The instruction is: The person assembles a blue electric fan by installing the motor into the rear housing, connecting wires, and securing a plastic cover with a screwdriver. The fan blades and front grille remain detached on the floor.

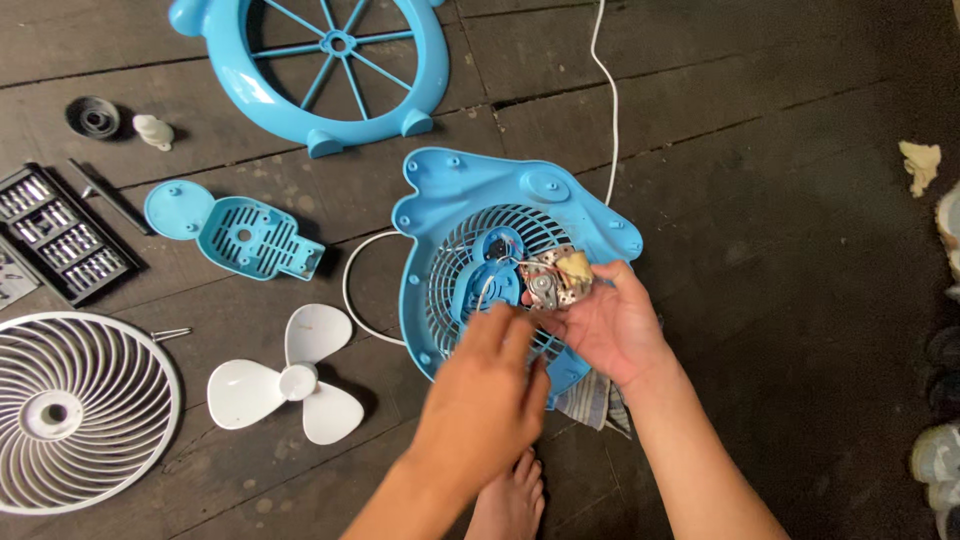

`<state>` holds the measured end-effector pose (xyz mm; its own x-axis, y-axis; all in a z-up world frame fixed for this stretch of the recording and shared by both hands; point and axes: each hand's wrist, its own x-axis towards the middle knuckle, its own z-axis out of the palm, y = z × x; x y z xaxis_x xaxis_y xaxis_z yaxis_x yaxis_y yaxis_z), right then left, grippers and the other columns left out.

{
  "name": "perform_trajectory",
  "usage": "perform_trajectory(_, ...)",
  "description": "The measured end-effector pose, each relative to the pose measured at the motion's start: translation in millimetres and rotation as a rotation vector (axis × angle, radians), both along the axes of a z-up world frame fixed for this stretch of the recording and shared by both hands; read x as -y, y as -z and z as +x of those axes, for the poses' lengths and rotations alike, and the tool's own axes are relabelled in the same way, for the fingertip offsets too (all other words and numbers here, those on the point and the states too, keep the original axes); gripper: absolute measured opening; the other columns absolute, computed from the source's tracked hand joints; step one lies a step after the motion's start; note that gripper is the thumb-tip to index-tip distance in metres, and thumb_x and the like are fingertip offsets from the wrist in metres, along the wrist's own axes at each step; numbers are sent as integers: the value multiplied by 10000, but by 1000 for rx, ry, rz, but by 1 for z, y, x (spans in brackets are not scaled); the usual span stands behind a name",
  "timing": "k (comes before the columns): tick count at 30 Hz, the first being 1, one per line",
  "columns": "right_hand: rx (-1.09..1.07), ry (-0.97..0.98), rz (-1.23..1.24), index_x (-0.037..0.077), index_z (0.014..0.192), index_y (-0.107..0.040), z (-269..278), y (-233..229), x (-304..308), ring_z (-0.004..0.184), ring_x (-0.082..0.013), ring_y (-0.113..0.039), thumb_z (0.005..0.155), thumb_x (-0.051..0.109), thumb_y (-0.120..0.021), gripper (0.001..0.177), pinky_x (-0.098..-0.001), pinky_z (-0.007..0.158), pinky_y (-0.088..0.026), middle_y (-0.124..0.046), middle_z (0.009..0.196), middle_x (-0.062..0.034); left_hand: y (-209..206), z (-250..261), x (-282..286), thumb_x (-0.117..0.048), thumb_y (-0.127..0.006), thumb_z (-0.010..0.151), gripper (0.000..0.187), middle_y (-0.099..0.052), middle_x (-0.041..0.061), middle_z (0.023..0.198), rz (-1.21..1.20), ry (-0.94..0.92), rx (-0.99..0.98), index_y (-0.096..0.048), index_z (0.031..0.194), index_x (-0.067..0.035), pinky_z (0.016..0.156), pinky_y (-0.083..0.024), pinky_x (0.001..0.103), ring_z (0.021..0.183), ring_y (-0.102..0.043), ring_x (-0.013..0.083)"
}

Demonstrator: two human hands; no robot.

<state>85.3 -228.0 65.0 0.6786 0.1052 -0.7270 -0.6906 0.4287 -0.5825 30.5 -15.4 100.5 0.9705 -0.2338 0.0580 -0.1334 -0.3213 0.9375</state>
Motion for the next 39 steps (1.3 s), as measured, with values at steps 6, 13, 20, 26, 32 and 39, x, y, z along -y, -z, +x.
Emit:
perform_trajectory(6, 40, -97, 173, -24, 1356, -569, -2, 16, 9, 1090, -310, -661, 924, 413, -490, 619, -418, 932, -499, -679, 1271, -203, 21, -12, 16, -66, -673, 833, 340, -613, 198, 1136, 50, 56, 44, -616, 1146, 53, 852, -511, 450, 995, -590, 373)
perform_trajectory(13, -40, -52, 85, -20, 1333, -574, 4, 13, 6, 1092, -288, -663, 878, 395, -483, 622, -396, 956, -499, -678, 1272, -193, 36, -13, 17, -99, -692, 808, 415, -579, 261, 1192, 221, 72, 40, -595, 1177, 66, 885, -508, 459, 1054, -584, 397)
perform_trajectory(20, 132, -137, -19, -26, 1336, -555, 1, 7, 0, 1127, -253, -630, 969, 323, -482, 511, -404, 945, -491, -678, 1265, -164, 49, -18, 29, -157, -674, 766, 634, -346, 486, 1473, 541, 142, -44, -520, 1319, 112, 868, -514, 447, 1027, -620, 417)
perform_trajectory(26, 366, -340, -398, -18, 1442, -543, -2, -2, -7, 1112, -171, -647, 922, 115, -606, 540, -362, 979, -521, -684, 1248, -121, 54, -24, 36, -267, -639, 832, 610, -351, 506, 1447, 658, 130, -6, -537, 1313, 94, 888, -503, 474, 1014, -628, 418)
perform_trajectory(32, 572, -641, -725, 70, 1470, -521, -7, -12, -22, 1137, -168, -657, 786, 46, -796, 738, -347, 1003, -549, -675, 1256, -94, 60, -23, 30, -412, -590, 912, 616, -392, 478, 1443, 622, 200, 14, -559, 1269, 90, 864, -486, 487, 1039, -610, 447)
perform_trajectory(39, 812, -828, -1104, 101, 1448, -496, -13, -17, -36, 1206, -319, -617, 678, 89, -849, 847, -423, 1004, -511, -658, 1266, -129, 68, -28, 26, -620, -533, 971, 795, -493, 425, 1363, 643, 322, 16, -558, 1298, 104, 931, -468, 490, 1112, -586, 413)
